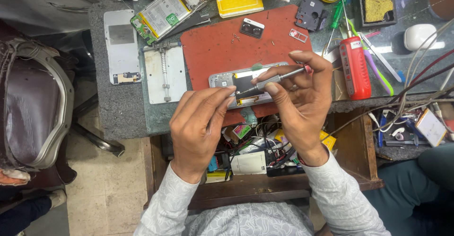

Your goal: The person uses a screwdriver to remove screws from the back of a disassembled smartphone. They then use a small metal tool to pry and lift internal components, including a metal bracket and ribbon cables, from the phone's chassis. The person continues to manipulate internal parts with the tool throughout the clip.

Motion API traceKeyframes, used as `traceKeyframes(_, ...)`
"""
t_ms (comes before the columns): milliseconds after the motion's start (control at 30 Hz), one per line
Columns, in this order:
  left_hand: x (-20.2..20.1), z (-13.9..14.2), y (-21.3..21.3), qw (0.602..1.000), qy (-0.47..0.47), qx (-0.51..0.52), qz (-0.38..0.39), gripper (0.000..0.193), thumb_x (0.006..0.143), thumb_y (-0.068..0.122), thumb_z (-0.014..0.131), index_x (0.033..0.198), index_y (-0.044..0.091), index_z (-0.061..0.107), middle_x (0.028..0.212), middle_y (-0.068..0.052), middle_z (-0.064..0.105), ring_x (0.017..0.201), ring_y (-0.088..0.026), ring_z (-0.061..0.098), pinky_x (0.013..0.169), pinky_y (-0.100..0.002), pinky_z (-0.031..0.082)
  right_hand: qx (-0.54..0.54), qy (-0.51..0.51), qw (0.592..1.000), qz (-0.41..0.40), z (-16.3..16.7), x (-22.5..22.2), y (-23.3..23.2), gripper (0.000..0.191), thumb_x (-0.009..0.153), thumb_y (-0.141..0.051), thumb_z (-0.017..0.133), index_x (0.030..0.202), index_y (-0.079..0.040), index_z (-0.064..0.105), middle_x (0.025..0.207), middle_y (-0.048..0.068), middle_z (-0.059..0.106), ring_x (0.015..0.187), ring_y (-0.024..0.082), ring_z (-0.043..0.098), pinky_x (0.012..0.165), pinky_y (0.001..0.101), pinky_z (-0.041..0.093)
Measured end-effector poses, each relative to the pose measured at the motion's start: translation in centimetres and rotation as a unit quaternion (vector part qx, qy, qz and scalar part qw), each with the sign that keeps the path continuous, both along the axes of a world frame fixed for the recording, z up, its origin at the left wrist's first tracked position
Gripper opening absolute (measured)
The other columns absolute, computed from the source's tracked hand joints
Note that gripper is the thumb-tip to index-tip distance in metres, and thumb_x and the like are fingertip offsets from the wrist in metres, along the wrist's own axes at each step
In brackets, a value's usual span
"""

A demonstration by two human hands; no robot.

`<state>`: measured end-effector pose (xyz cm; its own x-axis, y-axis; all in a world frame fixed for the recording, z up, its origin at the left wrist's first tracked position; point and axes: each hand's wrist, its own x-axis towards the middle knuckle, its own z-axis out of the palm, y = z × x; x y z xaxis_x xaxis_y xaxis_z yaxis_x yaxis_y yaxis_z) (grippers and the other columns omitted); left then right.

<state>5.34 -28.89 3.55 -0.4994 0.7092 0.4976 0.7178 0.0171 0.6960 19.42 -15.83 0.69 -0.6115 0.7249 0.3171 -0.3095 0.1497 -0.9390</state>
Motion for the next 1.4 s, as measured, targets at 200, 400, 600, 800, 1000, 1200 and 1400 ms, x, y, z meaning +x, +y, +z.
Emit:
traceKeyframes(200, -0.6, 0.7, 0.0, 0.999, 0.026, -0.01, -0.02, 0.019, 0.09, 0.0, 0.079, 0.108, 0.005, 0.075, 0.103, -0.007, 0.074, 0.091, -0.024, 0.068, 0.079, -0.036, 0.055, 0.024, -0.011, 1.0, -0.011, 0.3, -0.1, -0.5, 0.046, 0.11, 0.006, 0.062, 0.144, -0.005, 0.033, 0.117, 0.02, 0.068, 0.109, 0.027, 0.074, 0.093, 0.0334, 0.066)
traceKeyframes(400, -0.8, 1.1, 0.1, 0.997, 0.056, -0.031, -0.036, 0.019, 0.09, 0.001, 0.079, 0.108, 0.004, 0.074, 0.102, -0.007, 0.073, 0.091, -0.025, 0.068, 0.078, -0.035, 0.055, 0.103, -0.023, 0.994, -0.015, 0.3, 0.0, -0.7, 0.042, 0.111, 0.006, 0.062, 0.14, -0.005, 0.033, 0.118, 0.02, 0.067, 0.109, 0.025, 0.074, 0.091, 0.0311, 0.065)
traceKeyframes(600, -0.9, 0.8, 0.1, 0.997, -0.045, -0.047, -0.048, 0.012, 0.094, 0.005, 0.076, 0.105, 0.004, 0.072, 0.099, -0.006, 0.072, 0.087, -0.019, 0.067, 0.069, -0.03, 0.055, 0.09, -0.025, 0.996, -0.014, 0.5, 0.1, -1.0, 0.042, 0.111, 0.005, 0.062, 0.14, -0.005, 0.033, 0.117, 0.02, 0.068, 0.107, 0.024, 0.075, 0.088, 0.029, 0.065)
traceKeyframes(800, -0.2, 0.1, 0.3, 0.976, -0.209, -0.047, -0.027, 0.011, 0.095, 0.008, 0.074, 0.105, 0.003, 0.073, 0.094, -0.004, 0.07, 0.072, -0.009, 0.065, 0.061, -0.024, 0.052, 0.02, -0.022, 0.999, -0.021, 0.8, -0.1, -0.8, 0.047, 0.108, 0.003, 0.063, 0.143, -0.006, 0.032, 0.12, 0.019, 0.068, 0.106, 0.026, 0.076, 0.081, 0.031, 0.069)
traceKeyframes(1000, 0.5, -1.3, 0.3, 0.955, -0.294, 0.002, -0.026, 0.011, 0.102, 0.009, 0.067, 0.109, 0.0, 0.068, 0.1, -0.004, 0.067, 0.083, -0.01, 0.065, 0.071, -0.024, 0.054, 0.016, -0.016, 1.0, -0.016, 0.6, 0.1, -0.8, 0.046, 0.11, 0.004, 0.063, 0.142, -0.006, 0.032, 0.116, 0.02, 0.068, 0.108, 0.028, 0.075, 0.087, 0.033, 0.067)
traceKeyframes(1200, 0.5, -2.9, 0.2, 0.972, -0.233, 0.016, -0.014, 0.01, 0.114, 0.009, 0.043, 0.11, 0.002, 0.048, 0.096, -0.006, 0.05, 0.086, -0.015, 0.054, 0.079, -0.029, 0.048, -0.012, 0.008, 1.0, -0.015, 0.2, -0.1, -0.4, 0.045, 0.111, 0.004, 0.064, 0.143, -0.006, 0.033, 0.114, 0.02, 0.069, 0.108, 0.026, 0.074, 0.096, 0.0326, 0.062)
traceKeyframes(1400, -0.5, -2.6, 0.6, 0.982, -0.189, 0.019, 0.014, 0.014, 0.113, 0.01, 0.05, 0.104, 0.002, 0.057, 0.096, -0.007, 0.057, 0.082, -0.014, 0.058, 0.073, -0.029, 0.049, -0.04, 0.013, 0.997, -0.061, -0.1, 0.0, 0.4, 0.042, 0.112, 0.002, 0.065, 0.14, -0.006, 0.035, 0.111, 0.019, 0.071, 0.105, 0.022, 0.073, 0.095, 0.0302, 0.061)
